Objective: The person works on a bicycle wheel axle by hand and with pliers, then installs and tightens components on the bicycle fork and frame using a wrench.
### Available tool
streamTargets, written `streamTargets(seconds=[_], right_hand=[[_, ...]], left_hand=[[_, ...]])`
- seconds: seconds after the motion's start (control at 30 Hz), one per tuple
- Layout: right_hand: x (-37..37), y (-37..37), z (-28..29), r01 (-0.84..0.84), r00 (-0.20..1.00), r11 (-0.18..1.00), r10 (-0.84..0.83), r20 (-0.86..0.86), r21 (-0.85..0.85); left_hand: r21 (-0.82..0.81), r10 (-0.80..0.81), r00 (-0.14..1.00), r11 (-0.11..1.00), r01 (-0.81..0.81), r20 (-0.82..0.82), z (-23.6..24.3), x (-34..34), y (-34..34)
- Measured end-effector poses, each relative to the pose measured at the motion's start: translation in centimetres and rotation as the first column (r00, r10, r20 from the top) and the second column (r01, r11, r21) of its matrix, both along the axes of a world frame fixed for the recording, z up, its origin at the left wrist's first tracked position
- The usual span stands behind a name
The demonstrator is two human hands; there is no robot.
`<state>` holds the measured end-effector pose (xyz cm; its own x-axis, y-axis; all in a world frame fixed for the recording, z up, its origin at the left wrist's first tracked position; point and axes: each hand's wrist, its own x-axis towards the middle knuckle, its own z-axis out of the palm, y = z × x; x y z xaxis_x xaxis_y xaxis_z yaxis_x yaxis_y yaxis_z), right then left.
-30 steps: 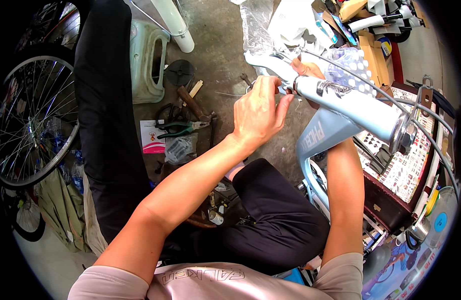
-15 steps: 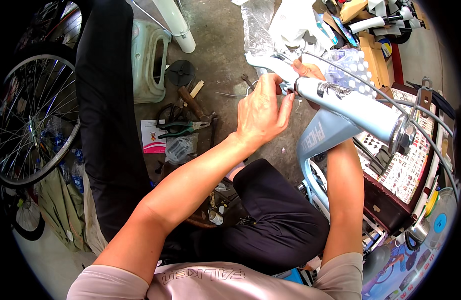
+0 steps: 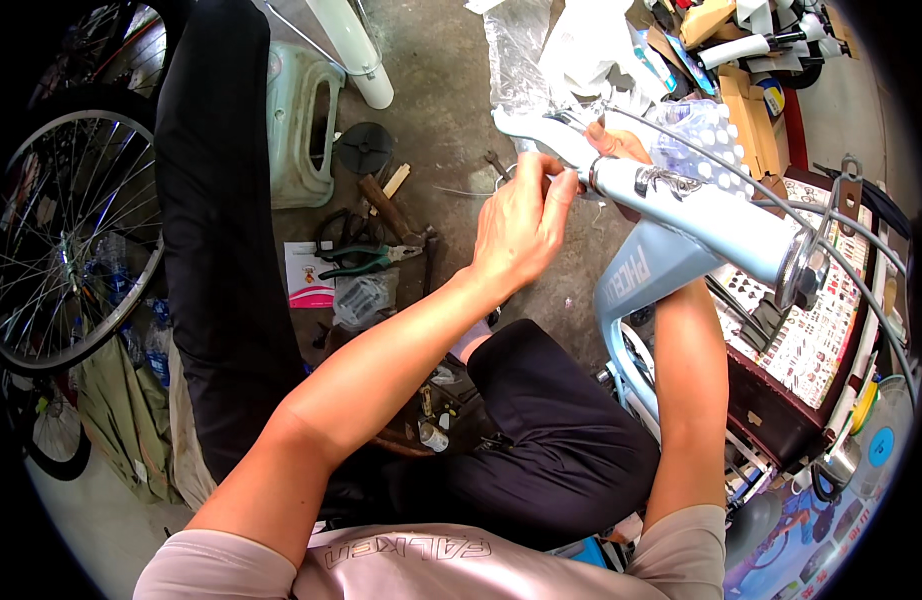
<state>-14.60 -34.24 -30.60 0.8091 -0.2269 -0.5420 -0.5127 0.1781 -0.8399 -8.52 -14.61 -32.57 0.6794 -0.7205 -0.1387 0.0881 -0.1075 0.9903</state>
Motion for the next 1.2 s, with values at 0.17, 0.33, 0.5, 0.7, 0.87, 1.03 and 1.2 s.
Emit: streamTargets(seconds=[0.17,0.33,0.5,0.7,0.87,1.03,1.2], right_hand=[[0.2,0.2,0.2,0.008,1.000,1.000,-0.008,-0.015,-0.017],[0.2,0.2,0.6,0.005,0.999,1.000,-0.006,-0.032,-0.030],[0.2,0.5,0.8,0.011,0.999,0.999,-0.013,-0.037,-0.052],[-0.2,0.0,0.8,0.036,0.997,0.996,-0.041,-0.066,-0.077],[0.9,0.3,0.8,0.007,0.994,1.000,-0.009,-0.105,-0.020],[0.4,-0.6,1.3,0.037,0.990,0.999,-0.039,-0.137,-0.015],[0.4,-0.1,0.8,-0.016,0.986,0.995,0.032,-0.166,0.094]], left_hand=[[-0.064,0.100,0.892,0.995,-0.080,0.442,1.0,0.2,0.0],[-0.043,0.105,0.764,0.994,-0.101,0.636,0.3,0.2,-0.6],[-0.046,0.112,0.779,0.993,-0.106,0.617,0.6,0.3,-0.4],[0.162,0.233,0.971,0.962,-0.222,-0.058,-3.0,0.1,-0.4],[0.536,-0.081,0.922,0.831,-0.147,0.378,-15.9,5.4,3.6],[0.623,-0.412,0.743,0.782,-0.008,0.528,-20.3,10.9,4.4],[0.635,-0.534,0.640,0.767,0.091,0.553,-21.4,12.3,2.9]])
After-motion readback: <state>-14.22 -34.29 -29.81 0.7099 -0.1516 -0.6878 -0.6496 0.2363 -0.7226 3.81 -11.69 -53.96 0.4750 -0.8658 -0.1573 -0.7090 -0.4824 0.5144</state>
